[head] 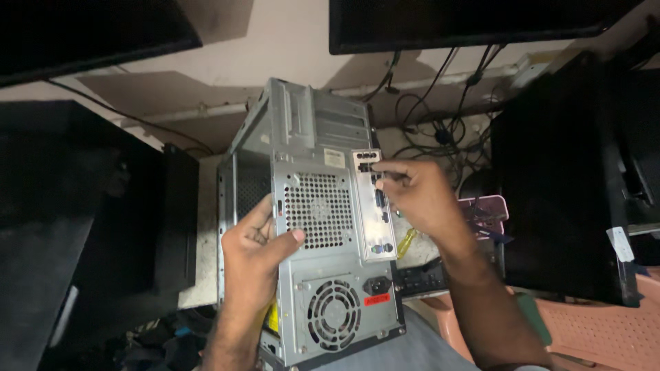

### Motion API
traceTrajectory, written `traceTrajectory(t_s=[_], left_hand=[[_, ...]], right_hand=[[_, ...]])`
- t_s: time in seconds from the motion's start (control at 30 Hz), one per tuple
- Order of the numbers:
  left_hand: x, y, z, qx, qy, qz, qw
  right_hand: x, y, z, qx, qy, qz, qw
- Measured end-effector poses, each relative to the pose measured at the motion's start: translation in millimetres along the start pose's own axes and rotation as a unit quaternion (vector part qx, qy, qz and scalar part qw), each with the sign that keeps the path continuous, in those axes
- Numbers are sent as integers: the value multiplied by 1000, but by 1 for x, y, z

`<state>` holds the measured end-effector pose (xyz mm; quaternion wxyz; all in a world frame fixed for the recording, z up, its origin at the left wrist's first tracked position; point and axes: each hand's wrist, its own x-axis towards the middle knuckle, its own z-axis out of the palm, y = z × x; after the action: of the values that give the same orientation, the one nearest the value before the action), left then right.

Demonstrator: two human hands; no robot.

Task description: The person works on an open desktop computer tower on a workbench, reaching inside the case to handle internal components and cables. They remove the side panel, set it aside, work on the rear of the case fitting an I/O panel, then reposition the case and continue adjusting parts inside it.

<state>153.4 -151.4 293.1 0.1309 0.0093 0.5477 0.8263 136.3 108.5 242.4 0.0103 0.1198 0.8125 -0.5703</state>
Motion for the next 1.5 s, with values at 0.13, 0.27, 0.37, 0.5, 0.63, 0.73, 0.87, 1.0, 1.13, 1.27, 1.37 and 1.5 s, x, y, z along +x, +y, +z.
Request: traceTrajectory(t_s=[0.13,0.27,0.37,0.5,0.63,0.73,0.87,1.0,1.13,1.27,1.37,1.5], left_hand=[[1,0,1,12,9,-17,1000],[1,-2,-3,17,10,-15,1000],[1,-3,-5,31,20,-18,999],[1,-4,-6,1,6,-11,1000],[2,-4,-4,3,9,-26,1000],[2,-5,-2,-2,2,-33,999],[0,-5,0,1,-17,-14,1000],[-1,-4,2,-7,-12,-14,1000],[-1,-3,1,11,-7,-20,1000],[-1,-3,1,23,-1,-24,999],[-1,-4,1,20,-8,-12,1000],[-1,-3,1,19,-12,-29,999]], right_hand=[[2,1,-2,-43,6,-15,999],[8,5,-1,19,-43,4,999],[10,8,5,18,-56,6,998],[11,11,3,36,-67,-4,997],[15,11,-3,1,-64,10,998],[11,12,-6,33,-58,1,998],[9,11,-11,8,-53,-49,997],[8,8,-13,-11,-38,-51,998],[7,7,-11,-10,-31,-54,998],[3,9,-3,20,9,-71,997],[-5,11,12,-13,73,-137,988],[-13,14,31,-33,127,-144,981]])
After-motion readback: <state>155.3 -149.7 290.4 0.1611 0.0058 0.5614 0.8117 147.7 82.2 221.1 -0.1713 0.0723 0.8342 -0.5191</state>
